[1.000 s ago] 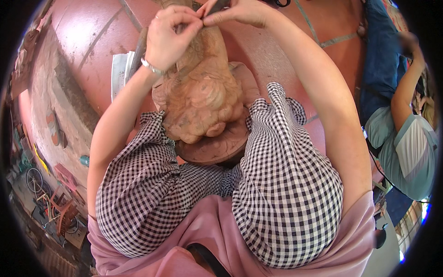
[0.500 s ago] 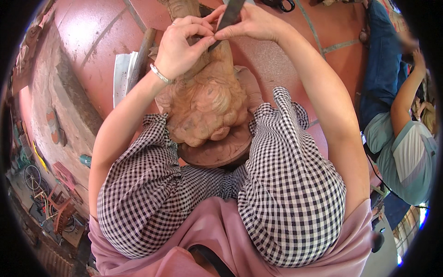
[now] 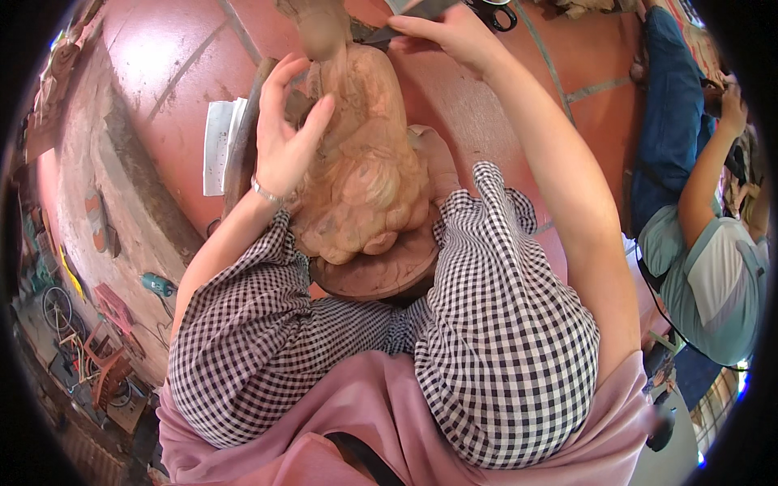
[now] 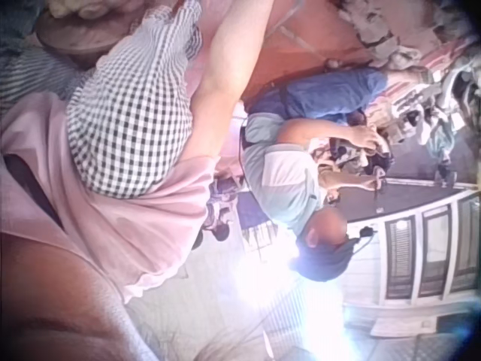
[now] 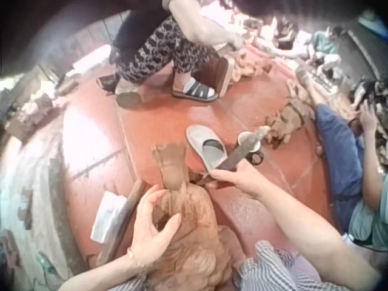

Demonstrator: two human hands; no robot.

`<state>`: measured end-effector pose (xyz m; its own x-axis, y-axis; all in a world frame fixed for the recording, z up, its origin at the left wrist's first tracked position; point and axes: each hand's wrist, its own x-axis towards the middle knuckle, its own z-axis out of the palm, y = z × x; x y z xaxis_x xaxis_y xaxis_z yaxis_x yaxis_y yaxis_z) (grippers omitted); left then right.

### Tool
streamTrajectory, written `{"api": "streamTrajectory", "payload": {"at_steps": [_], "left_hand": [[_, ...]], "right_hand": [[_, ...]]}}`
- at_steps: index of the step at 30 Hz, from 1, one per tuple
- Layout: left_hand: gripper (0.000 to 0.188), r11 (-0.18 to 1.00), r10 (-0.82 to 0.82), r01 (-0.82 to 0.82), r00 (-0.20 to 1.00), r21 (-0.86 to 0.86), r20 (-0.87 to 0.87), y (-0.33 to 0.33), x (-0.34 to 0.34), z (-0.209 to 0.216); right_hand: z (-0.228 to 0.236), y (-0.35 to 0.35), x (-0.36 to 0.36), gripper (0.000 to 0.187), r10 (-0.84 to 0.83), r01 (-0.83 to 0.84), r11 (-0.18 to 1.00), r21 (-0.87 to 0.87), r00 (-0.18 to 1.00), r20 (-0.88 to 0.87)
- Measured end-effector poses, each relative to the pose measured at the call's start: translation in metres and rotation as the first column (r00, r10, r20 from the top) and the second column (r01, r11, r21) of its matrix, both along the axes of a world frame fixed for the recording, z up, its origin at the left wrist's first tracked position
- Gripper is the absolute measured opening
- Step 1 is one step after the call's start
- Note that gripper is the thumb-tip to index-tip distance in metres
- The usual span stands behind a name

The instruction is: The person carves a clay sculpture of a seated figure using a metal chisel. They refine the surface and details of the figure's torso and base while seated on the floor.

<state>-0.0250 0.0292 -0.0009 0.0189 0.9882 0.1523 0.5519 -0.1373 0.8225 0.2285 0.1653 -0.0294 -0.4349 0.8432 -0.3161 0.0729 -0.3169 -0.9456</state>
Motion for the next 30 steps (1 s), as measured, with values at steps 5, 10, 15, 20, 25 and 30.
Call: {"api": "streamTrajectory", "payload": {"at_steps": [5, 10, 15, 20, 25, 30], "left_hand": [[0.093, 0.995, -0.023, 0.008, 0.989, -0.103, -0.145, -0.033, -0.009, -0.021], [0.096, 0.993, -0.095, 0.083, 0.982, -0.079, -0.16, -0.03, -0.014, -0.048], [0.09, 0.986, -0.149, 0.144, 0.986, -0.081, -0.07, -0.021, -0.031, -0.06], [0.085, 0.982, -0.186, 0.185, 0.981, -0.033, -0.048, -0.02, -0.041, -0.069], [0.082, 0.983, -0.183, 0.183, 0.982, -0.012, -0.037, -0.023, -0.039, -0.07], [0.078, 0.982, -0.189, 0.189, 0.982, 0.0, -0.008, -0.023, -0.039, -0.072]], "right_hand": [[-0.016, -0.048, 0.005, 0.015, -0.186, 0.167, 0.98, -0.11, 0.964, -0.192], [-0.033, -0.069, 0.002, 0.011, -0.198, 0.202, 0.979, -0.015, 0.934, -0.299], [-0.01, -0.078, -0.017, 0.012, -0.084, 0.115, 0.981, 0.158, 0.978, -0.19], [0.014, -0.088, -0.027, 0.019, 0.004, -0.069, 0.883, 0.465, 0.99, 0.141], [0.021, -0.085, -0.027, 0.024, 0.037, -0.1, 0.894, 0.437, 0.988, 0.15], [0.035, -0.066, -0.025, 0.016, 0.064, -0.083, 0.984, 0.155, 0.99, 0.126]]}}
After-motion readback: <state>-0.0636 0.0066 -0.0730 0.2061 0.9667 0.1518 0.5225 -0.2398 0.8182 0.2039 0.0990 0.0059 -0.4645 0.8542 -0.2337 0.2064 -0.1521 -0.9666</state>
